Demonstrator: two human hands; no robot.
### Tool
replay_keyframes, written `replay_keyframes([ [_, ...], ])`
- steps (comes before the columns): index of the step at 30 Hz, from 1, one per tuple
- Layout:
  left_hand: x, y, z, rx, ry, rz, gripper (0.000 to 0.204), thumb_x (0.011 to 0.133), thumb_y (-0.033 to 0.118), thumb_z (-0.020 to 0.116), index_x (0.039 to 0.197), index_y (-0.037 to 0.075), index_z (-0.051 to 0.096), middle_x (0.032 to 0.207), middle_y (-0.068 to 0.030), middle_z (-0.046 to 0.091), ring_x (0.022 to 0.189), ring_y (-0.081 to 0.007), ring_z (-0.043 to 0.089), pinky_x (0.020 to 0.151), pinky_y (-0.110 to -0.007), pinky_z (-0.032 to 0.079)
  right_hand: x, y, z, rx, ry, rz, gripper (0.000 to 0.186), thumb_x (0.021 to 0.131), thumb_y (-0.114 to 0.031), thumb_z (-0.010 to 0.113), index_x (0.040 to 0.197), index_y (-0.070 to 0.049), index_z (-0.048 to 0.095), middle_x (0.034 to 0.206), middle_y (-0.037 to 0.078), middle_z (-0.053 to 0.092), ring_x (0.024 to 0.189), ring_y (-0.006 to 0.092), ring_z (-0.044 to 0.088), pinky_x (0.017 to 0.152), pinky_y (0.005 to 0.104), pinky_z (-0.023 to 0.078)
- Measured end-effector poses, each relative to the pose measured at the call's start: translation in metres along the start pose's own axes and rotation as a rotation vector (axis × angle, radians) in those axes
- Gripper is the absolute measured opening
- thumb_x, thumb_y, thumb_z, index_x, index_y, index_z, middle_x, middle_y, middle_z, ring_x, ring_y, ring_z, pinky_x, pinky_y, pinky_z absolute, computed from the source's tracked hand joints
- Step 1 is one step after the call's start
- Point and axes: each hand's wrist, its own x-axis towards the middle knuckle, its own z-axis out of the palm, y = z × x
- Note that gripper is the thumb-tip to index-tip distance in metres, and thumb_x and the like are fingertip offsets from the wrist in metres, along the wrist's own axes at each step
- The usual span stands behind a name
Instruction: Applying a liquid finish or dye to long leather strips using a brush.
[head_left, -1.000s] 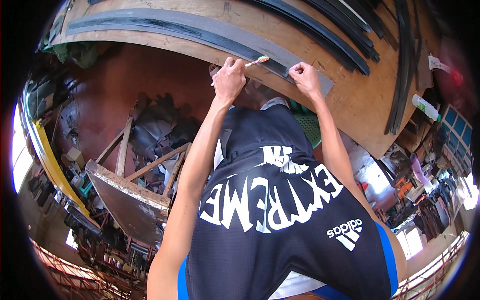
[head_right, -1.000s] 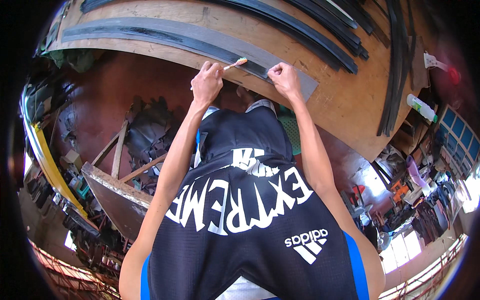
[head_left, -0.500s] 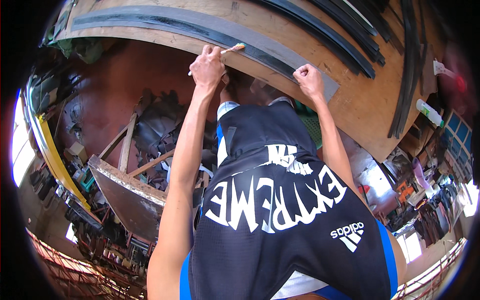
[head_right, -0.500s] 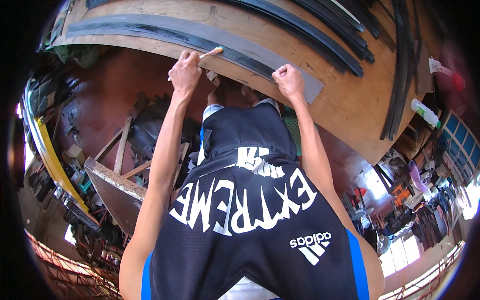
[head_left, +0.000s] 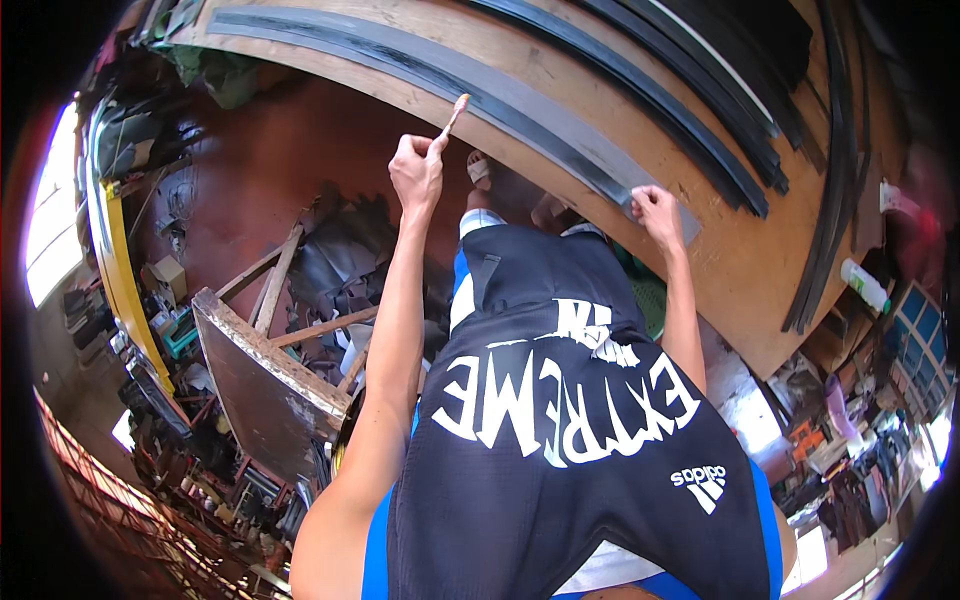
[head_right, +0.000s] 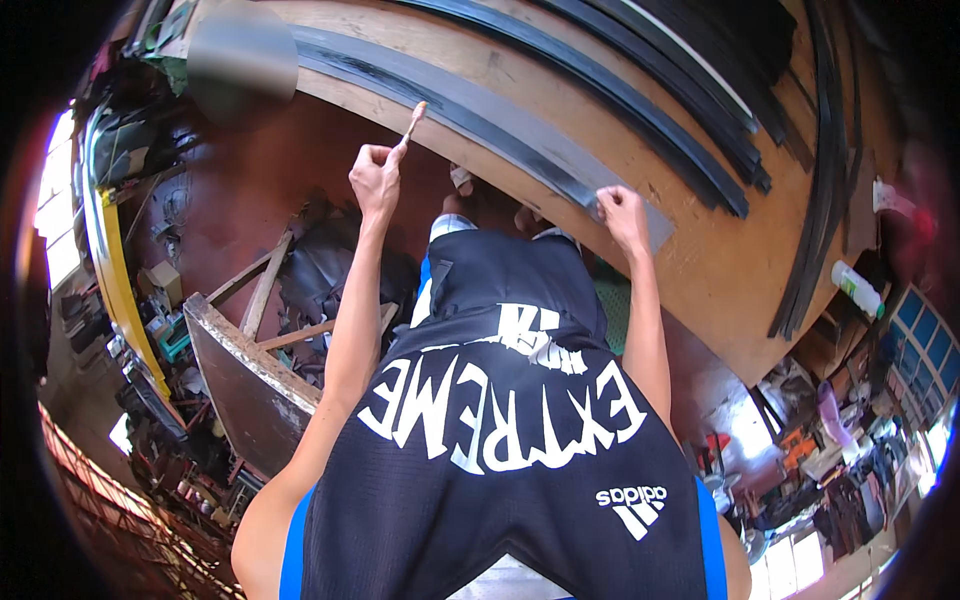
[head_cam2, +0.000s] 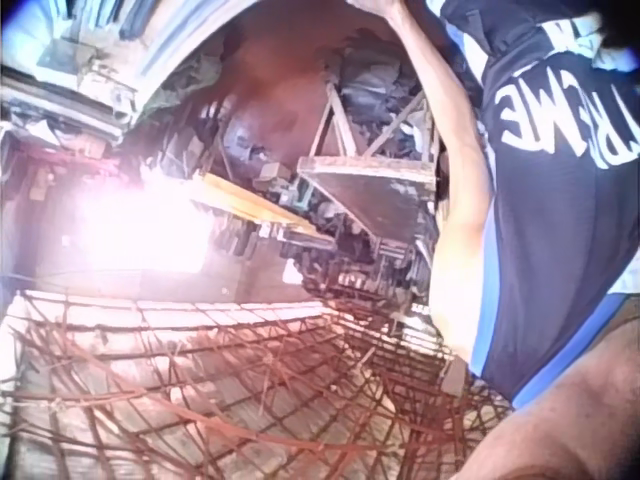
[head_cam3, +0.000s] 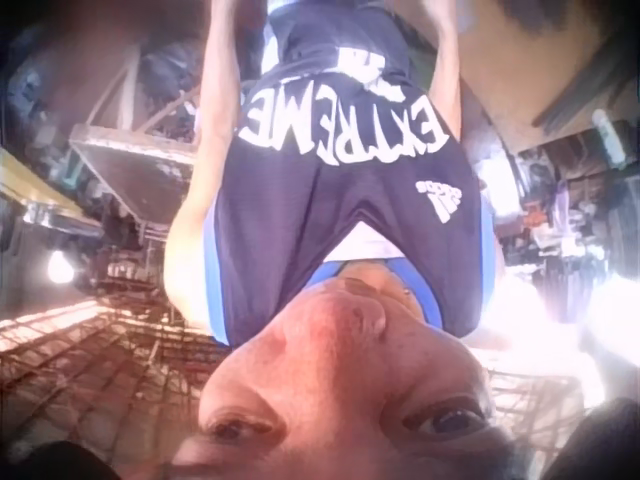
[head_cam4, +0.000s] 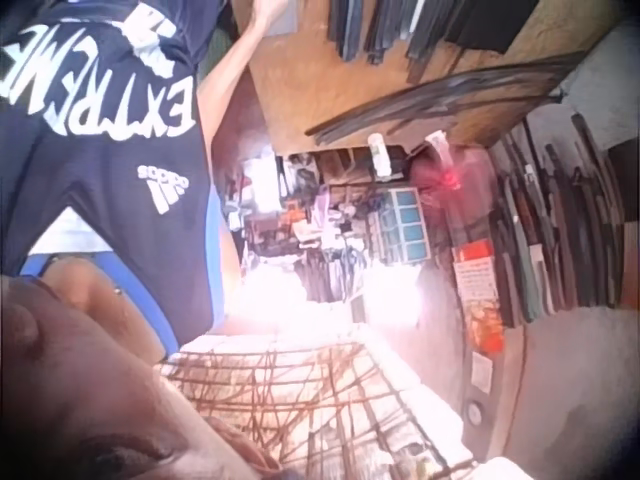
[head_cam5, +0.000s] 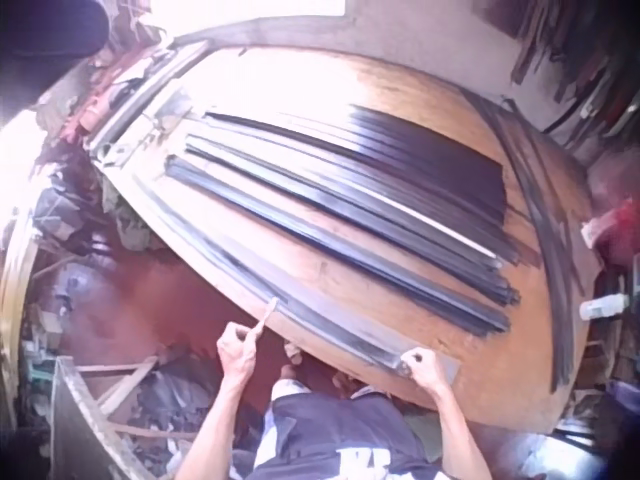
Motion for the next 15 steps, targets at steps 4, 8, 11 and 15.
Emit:
replay_keyframes([
  [4, 0.03, -0.019, -0.035, -0.164, 0.026, -0.194, 0.026, 0.083, 0.025, 0.075, 0.084, 0.001, 0.065, 0.067, -0.0089, 0.064, 0.059, -0.0162, 0.062, 0.058, -0.032, 0.049, -0.005, -0.007, -0.007, -0.029, 0.103, -0.022, 0.022, 0.093, -0.021, 0.063, 0.086, 0.0, 0.066, 0.067, 0.0, 0.059, 0.062, 0.006, 0.053, 0.054, 0.0234, 0.042],
  [8, 0.079, -0.041, -0.079, -0.311, 0.091, -0.223, 0.019, 0.081, 0.016, 0.075, 0.09, 0.002, 0.066, 0.076, -0.0054, 0.066, 0.059, -0.0103, 0.061, 0.054, -0.026, 0.049, -0.002, -0.036, -0.016, -0.227, 0.297, -0.077, 0.025, 0.093, -0.024, 0.064, 0.087, 0.001, 0.066, 0.068, 0.002, 0.06, 0.064, 0.009, 0.054, 0.06, 0.0261, 0.044],
  [11, 0.147, -0.065, -0.114, -0.37, 0.141, -0.163, 0.017, 0.078, 0.006, 0.074, 0.093, 0.001, 0.066, 0.081, -0.0069, 0.067, 0.06, -0.0106, 0.061, 0.056, -0.026, 0.051, 0.017, -0.078, -0.001, -0.36, 0.518, -0.196, 0.025, 0.092, -0.024, 0.065, 0.09, 0.0, 0.067, 0.072, 0.003, 0.062, 0.068, 0.0105, 0.055, 0.065, 0.0288, 0.047],
  [15, 0.29, -0.102, -0.164, -0.362, 0.256, -0.105, 0.015, 0.08, 0.006, 0.072, 0.095, 0.004, 0.068, 0.076, -0.0055, 0.069, 0.062, -0.0125, 0.064, 0.057, -0.027, 0.051, 0.07, -0.164, 0.059, -0.254, 0.477, -0.338, 0.022, 0.095, -0.021, 0.06, 0.093, -0.001, 0.067, 0.073, 0.003, 0.063, 0.068, 0.0093, 0.057, 0.064, 0.0265, 0.046],
])
